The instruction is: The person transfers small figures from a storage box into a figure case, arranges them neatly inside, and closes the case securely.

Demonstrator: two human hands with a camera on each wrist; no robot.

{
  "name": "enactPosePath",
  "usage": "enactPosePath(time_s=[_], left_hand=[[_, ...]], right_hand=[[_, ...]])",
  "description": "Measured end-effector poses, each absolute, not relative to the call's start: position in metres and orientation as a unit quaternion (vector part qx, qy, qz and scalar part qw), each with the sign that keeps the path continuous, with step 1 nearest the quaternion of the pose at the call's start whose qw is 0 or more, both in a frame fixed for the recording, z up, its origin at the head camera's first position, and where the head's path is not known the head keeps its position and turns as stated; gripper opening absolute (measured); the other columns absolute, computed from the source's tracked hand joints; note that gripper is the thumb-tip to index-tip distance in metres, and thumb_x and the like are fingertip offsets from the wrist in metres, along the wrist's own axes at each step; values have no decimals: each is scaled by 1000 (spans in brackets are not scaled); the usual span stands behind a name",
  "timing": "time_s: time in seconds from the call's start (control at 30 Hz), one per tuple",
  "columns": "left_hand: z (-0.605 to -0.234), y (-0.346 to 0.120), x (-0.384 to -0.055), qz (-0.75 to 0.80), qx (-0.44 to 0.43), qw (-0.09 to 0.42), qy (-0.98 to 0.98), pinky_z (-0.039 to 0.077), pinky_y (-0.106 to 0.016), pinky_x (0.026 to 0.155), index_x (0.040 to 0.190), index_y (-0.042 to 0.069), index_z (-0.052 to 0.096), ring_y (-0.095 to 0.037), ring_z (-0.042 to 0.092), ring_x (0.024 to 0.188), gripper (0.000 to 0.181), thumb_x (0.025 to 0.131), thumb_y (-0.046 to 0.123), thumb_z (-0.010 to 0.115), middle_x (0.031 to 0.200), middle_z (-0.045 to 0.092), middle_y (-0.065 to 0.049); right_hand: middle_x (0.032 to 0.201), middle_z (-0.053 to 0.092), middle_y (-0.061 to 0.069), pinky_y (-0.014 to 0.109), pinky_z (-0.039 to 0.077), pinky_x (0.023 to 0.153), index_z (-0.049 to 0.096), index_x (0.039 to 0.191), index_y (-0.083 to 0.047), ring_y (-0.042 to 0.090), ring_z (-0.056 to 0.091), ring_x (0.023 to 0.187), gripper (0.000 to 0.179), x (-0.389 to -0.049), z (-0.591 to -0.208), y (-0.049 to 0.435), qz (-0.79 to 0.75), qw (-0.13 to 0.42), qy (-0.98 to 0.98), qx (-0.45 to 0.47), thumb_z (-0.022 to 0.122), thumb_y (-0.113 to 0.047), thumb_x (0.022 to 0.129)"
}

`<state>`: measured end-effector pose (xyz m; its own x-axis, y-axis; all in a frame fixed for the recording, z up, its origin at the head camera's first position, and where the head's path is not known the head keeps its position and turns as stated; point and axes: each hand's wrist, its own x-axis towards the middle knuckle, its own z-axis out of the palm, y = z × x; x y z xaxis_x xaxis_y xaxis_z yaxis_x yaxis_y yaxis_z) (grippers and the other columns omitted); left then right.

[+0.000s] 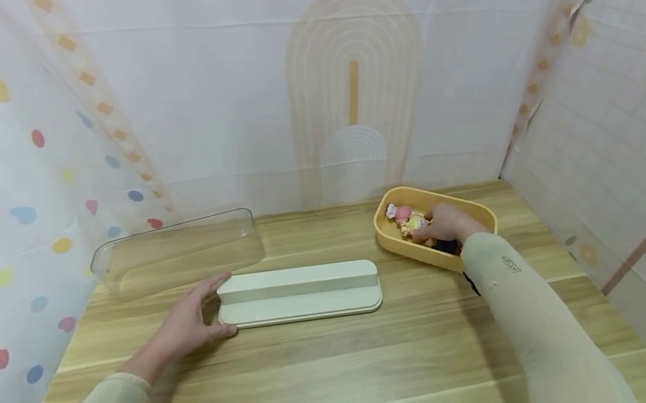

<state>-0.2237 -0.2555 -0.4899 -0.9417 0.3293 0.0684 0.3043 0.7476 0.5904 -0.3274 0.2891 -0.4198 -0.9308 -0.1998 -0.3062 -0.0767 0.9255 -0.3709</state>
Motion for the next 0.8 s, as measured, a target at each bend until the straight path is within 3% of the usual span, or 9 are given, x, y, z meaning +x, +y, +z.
enactPosePath(time_s=[0.23, 0.37, 0.47, 0.6, 0.8], left_hand=[[-492, -252, -222, 317, 192, 5, 929, 42, -69, 117, 160, 19, 46, -47, 54, 144, 97, 78, 25, 98, 161, 53, -19], [-492, -249, -222, 310, 193, 0, 931, 43, -69, 115, 159, 19, 46, -48, 55, 142, 97, 78, 26, 98, 159, 55, -19], [-491, -247, -221, 307, 190, -3, 933, 43, -70, 115, 159, 19, 47, -49, 54, 142, 97, 78, 27, 98, 160, 54, -18], [-491, -245, -218, 304, 181, 1, 935, 41, -73, 115, 160, 21, 46, -52, 53, 142, 96, 79, 29, 98, 163, 52, -15], [-492, -243, -215, 298, 172, -2, 939, 40, -76, 112, 160, 24, 46, -55, 51, 140, 97, 79, 33, 97, 161, 54, -15]], right_hand=[[140, 65, 29, 53, 53, 107, 56, 148, 7, 35, 64, 117, 73, -328, -427, 290, -216, 159, 962, -50, 70, -48, 101], [107, 71, 17, 39, 54, 85, 66, 124, 3, 27, 63, 96, 54, -328, -430, 290, -234, 147, 960, -39, 75, -44, 99], [93, 65, 9, 32, 47, 76, 62, 109, -1, 23, 59, 88, 43, -329, -433, 289, -250, 135, 958, -35, 78, -38, 96], [103, 66, 13, 34, 50, 80, 58, 116, 0, 25, 60, 93, 45, -328, -435, 284, -253, 101, 961, -49, 81, -29, 91], [117, 74, 20, 55, 56, 92, 64, 131, -3, 36, 70, 103, 45, -325, -434, 275, -163, 11, 980, -115, 78, -21, 92]])
